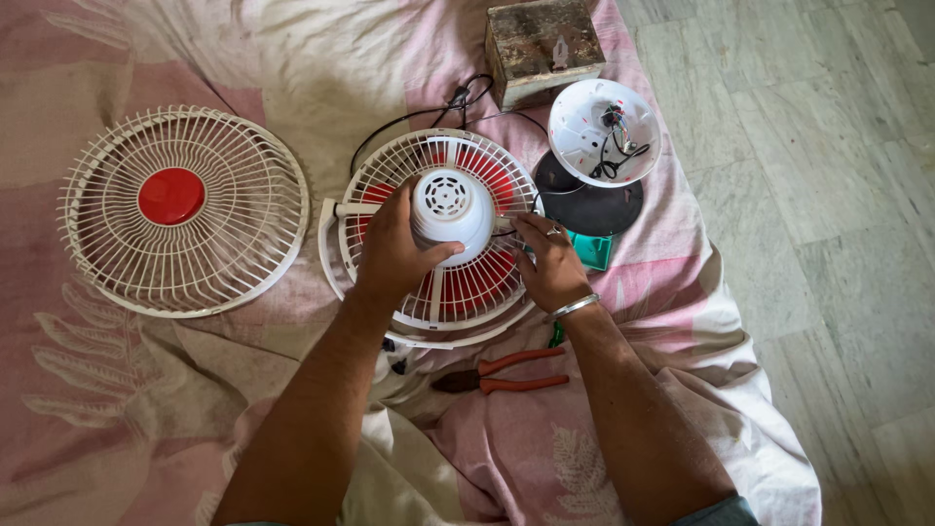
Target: The person disassembles a small electric fan by removing the front grille, fan blades, and rear motor housing. They use a screwdriver to loosen screws and separate the components, placing them on the floor.
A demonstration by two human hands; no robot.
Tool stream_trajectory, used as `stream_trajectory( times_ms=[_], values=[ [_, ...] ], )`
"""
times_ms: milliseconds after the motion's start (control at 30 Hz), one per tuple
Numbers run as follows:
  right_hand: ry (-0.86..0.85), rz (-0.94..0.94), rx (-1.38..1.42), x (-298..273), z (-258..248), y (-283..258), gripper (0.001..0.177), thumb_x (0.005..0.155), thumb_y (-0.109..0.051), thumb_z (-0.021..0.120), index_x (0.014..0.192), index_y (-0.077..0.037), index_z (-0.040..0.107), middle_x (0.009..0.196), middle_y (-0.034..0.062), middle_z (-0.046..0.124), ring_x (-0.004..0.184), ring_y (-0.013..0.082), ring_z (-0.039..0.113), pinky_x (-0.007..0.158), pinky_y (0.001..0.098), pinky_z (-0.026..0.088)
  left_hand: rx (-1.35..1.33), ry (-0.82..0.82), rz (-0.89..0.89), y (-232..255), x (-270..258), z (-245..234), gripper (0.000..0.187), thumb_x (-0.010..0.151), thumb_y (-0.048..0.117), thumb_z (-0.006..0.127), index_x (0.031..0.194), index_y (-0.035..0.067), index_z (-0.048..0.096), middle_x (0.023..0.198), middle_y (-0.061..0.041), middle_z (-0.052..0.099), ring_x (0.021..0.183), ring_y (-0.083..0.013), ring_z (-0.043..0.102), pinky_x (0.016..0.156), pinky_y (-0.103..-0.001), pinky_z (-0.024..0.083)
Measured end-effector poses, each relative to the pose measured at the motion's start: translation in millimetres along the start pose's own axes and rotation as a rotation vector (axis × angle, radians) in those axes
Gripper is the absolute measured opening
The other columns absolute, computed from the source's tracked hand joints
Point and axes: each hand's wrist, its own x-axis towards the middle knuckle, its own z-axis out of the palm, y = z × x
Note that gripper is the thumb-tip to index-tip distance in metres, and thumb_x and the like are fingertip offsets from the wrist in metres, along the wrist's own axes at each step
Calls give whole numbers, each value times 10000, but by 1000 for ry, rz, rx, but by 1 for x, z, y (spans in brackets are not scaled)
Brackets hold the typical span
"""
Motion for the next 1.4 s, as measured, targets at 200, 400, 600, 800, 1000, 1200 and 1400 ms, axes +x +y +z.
stream_trajectory(
  times_ms=[200, 400, 600, 800, 1000, 1200, 1400],
  values=[
    [51, -47, 90, 1, -6, 0, 452, 904, -69, 733, 1344, -37, 632, 1399, 184, 620, 1219, 382, 641, 1017, 445, 534, 14, -14, -10, 0, 0, -2, 995, 636, 339, 958, 1439, 9, 470, 1328, -211, 642, 1228, -362, 645, 1042, -441, 507],
    [382, 192, 208, 4, -44, 24, 324, 969, -25, 655, 1290, -57, 677, 1264, 164, 684, 1082, 228, 728, 790, 320, 638, 44, -7, 10, -3, 1, -1, 1040, 639, 346, 966, 1453, -30, 439, 1360, -234, 619, 1259, -375, 624, 1070, -445, 488],
    [195, 439, 113, -13, -75, 50, 239, 961, -175, 701, 1180, -85, 737, 1009, 116, 776, 877, 221, 765, 779, 346, 602, 19, -12, 17, -4, 0, 0, 1040, 652, 350, 959, 1467, -29, 435, 1370, -230, 617, 1269, -373, 620, 1080, -444, 482],
    [-276, 736, -35, -13, -61, 30, 259, 916, -280, 732, 1076, -75, 721, 882, 161, 787, 782, 264, 759, 742, 395, 586, 36, -8, 10, 1, -1, -3, 1010, 656, 352, 953, 1458, -7, 454, 1358, -222, 629, 1253, -375, 629, 1066, -445, 493],
    [-551, 869, -80, -15, -51, 14, 318, 857, -231, 795, 1036, 6, 681, 869, 171, 774, 718, 241, 768, 712, 385, 626, 4, -24, -27, 6, -1, -5, 972, 657, 330, 944, 1440, 8, 467, 1334, -202, 644, 1229, -357, 648, 1050, -444, 501],
    [-638, 799, 3, -27, -40, 19, 373, 786, -217, 876, 954, 67, 702, 819, 176, 775, 653, 228, 765, 626, 373, 618, 0, -7, 14, 7, -2, -6, 963, 660, 318, 950, 1435, 5, 470, 1336, -206, 640, 1229, -367, 644, 1041, -452, 508],
    [-567, 847, 138, -31, -37, 24, 449, 752, -163, 906, 994, 70, 609, 806, 170, 716, 659, 265, 754, 564, 394, 614, 11, -10, 18, 3, -2, -4, 969, 662, 348, 946, 1439, 15, 473, 1352, -203, 643, 1243, -366, 647, 1059, -446, 510]
  ],
)
